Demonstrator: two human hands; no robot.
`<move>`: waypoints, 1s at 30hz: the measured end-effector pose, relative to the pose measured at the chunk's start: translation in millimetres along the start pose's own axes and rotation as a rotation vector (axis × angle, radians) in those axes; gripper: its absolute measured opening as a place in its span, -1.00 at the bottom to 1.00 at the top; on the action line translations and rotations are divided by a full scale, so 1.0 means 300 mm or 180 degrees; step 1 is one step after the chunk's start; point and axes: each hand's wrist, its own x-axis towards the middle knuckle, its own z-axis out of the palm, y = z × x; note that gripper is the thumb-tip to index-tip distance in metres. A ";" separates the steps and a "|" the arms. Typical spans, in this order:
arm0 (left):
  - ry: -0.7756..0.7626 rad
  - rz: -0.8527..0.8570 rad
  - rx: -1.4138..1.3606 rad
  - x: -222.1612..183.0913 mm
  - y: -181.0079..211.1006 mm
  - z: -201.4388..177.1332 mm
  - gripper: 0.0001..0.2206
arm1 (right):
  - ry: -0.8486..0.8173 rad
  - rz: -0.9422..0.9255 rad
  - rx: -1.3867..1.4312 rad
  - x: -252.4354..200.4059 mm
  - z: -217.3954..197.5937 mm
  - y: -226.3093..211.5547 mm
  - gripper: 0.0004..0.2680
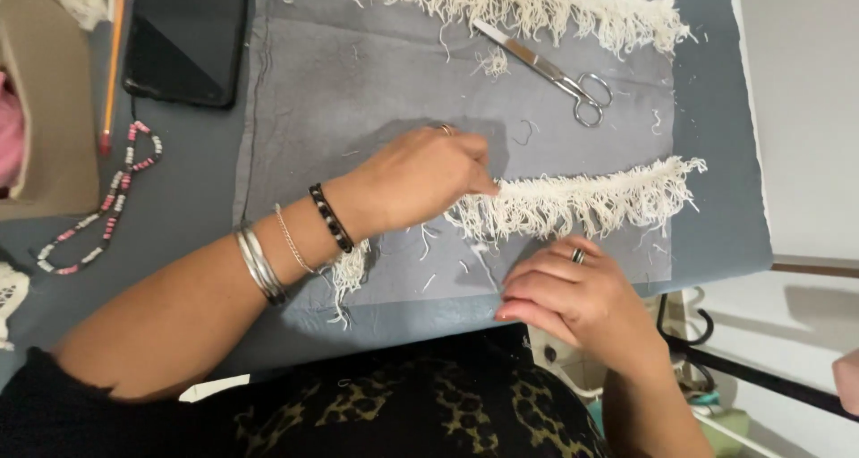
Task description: Trimming and pulling threads from a white fringe trim on a grey workspace using hands and scissors
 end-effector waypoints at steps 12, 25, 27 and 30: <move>-0.0500 -0.0056 0.0308 0.028 -0.038 0.037 -0.67 | 0.0045 -0.0397 0.0641 0.025 -0.036 -0.007 -0.85; -0.0469 -0.0464 0.1658 -0.093 0.304 0.066 -0.51 | 0.0611 0.0501 -0.0517 0.164 -0.140 0.415 -0.78; -0.0312 -0.0501 0.2415 -0.130 0.321 0.154 -0.37 | 0.0462 0.0400 -0.0446 0.191 -0.149 0.488 -0.73; 0.0577 -0.0589 0.2756 -0.154 0.327 0.217 -0.75 | 0.0089 0.0526 -0.0225 0.181 -0.166 0.538 -0.71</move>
